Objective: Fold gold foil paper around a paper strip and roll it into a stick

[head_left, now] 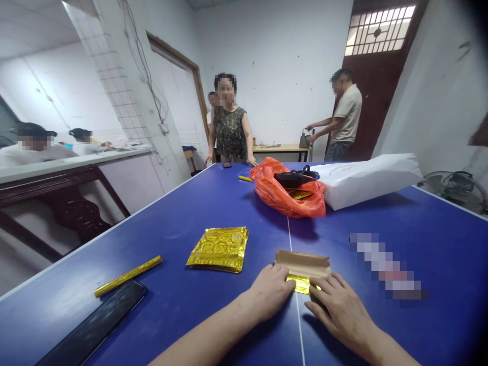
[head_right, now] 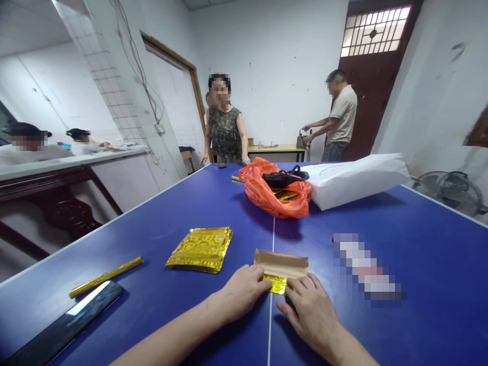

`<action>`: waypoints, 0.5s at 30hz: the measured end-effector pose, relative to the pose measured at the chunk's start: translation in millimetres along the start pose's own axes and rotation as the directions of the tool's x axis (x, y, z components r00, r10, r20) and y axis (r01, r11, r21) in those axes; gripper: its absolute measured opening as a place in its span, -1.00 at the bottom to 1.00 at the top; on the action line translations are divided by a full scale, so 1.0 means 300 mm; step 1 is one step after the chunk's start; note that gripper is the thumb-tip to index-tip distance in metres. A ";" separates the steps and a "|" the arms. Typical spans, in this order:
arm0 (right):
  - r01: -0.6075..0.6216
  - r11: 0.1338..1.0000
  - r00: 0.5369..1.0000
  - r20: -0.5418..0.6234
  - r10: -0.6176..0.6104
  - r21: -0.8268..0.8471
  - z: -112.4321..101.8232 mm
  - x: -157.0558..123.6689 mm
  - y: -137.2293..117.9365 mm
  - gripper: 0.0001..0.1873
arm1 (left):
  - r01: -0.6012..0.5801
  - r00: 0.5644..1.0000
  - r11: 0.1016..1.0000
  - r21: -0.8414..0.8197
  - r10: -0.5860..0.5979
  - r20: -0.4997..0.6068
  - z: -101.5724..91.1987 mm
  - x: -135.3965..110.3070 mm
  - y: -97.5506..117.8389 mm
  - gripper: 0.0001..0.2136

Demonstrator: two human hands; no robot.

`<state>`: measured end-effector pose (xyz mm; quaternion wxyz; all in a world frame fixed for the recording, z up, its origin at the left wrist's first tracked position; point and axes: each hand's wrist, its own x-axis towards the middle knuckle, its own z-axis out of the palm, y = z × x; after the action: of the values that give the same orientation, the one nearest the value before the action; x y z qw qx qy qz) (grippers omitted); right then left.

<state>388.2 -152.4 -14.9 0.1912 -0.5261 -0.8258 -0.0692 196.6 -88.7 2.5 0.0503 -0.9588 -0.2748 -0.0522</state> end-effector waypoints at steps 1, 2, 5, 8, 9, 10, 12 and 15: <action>-0.012 1.000 1.000 -0.022 0.011 -0.016 0.002 0.000 0.005 -0.83 | 0.004 1.000 1.000 0.002 -0.004 -0.002 0.000 0.000 0.000 -0.86; -0.025 0.999 0.999 -0.044 0.024 -0.035 0.004 -0.001 0.010 -0.82 | 0.008 1.000 1.000 0.004 -0.008 -0.003 0.000 -0.001 -0.001 -0.86; -0.066 0.993 0.994 -0.095 0.056 -0.103 0.012 -0.003 0.023 -0.75 | 0.016 1.000 1.000 0.007 -0.016 0.001 -0.002 -0.002 -0.004 -0.86; -0.102 0.980 0.989 -0.122 0.082 -0.169 0.021 -0.007 0.033 -0.71 | 0.027 1.000 0.999 0.017 -0.027 0.010 -0.004 -0.005 -0.009 -0.87; -0.109 0.976 0.988 -0.129 0.086 -0.189 0.022 -0.009 0.035 -0.70 | 0.028 1.000 0.999 0.021 -0.028 0.009 -0.004 -0.006 -0.010 -0.86; -0.113 0.971 0.987 -0.133 0.086 -0.209 0.023 -0.010 0.036 -0.69 | 0.029 1.000 0.999 0.023 -0.029 0.005 -0.004 -0.008 -0.012 -0.86; -0.112 0.963 0.988 -0.130 0.082 -0.245 0.021 -0.011 0.036 -0.69 | 0.024 1.000 0.999 0.023 -0.024 -0.009 -0.002 -0.011 -0.013 -0.85; -0.114 0.954 0.990 -0.106 0.088 -0.277 0.014 -0.009 0.031 -0.70 | 0.024 0.999 0.999 0.025 -0.023 -0.029 0.004 -0.013 -0.013 -0.86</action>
<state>396.6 -149.4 -20.7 0.1555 -0.5857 -0.7697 -0.2007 191.2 -87.4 1.1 0.0658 -0.9539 -0.2860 -0.0629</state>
